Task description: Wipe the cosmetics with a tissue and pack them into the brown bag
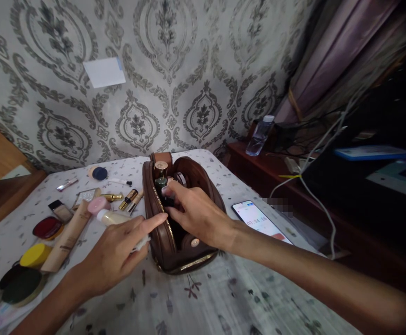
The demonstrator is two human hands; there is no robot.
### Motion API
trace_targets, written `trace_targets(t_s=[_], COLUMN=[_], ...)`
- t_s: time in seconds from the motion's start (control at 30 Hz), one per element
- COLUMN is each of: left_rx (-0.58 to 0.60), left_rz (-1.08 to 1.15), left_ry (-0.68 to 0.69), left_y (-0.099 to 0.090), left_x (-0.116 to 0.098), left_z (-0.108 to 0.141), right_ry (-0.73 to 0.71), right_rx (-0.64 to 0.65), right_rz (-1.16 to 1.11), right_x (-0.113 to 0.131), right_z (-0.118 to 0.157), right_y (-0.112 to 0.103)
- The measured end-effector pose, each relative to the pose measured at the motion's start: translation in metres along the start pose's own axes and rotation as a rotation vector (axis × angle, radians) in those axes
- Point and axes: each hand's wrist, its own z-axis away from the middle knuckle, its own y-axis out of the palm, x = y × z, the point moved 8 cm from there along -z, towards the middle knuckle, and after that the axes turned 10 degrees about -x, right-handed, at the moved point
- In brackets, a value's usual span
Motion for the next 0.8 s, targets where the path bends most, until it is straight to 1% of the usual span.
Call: trace_targets(t_s=[0.23, 0.4, 0.53, 0.63, 0.8], left_rx=[0.009, 0.026, 0.024, 0.013, 0.002], left_rz=[0.004, -0.01, -0.013, -0.002, 0.005], left_ry=[-0.009, -0.028, -0.038, -0.035, -0.015], left_y=[-0.0005, -0.0013, -0.0011, -0.0014, -0.002], left_x=[0.0009, 0.0012, 0.0009, 0.0002, -0.0009], left_z=[-0.0002, -0.0004, -0.0011, -0.0015, -0.0023], right_ry=[-0.008, -0.013, -0.087, -0.14, -0.145], right_rx=[0.015, 0.078, 0.079, 0.068, 0.065], right_rz=[0.044, -0.018, -0.014, 0.033, 0.138], right_x=[-0.0014, 0.0027, 0.006, 0.0057, 0.0029], right_z=[-0.0007, -0.0011, -0.002, -0.003, -0.0019], right_y=[-0.0041, -0.0063, -0.0071, -0.0065, -0.0067])
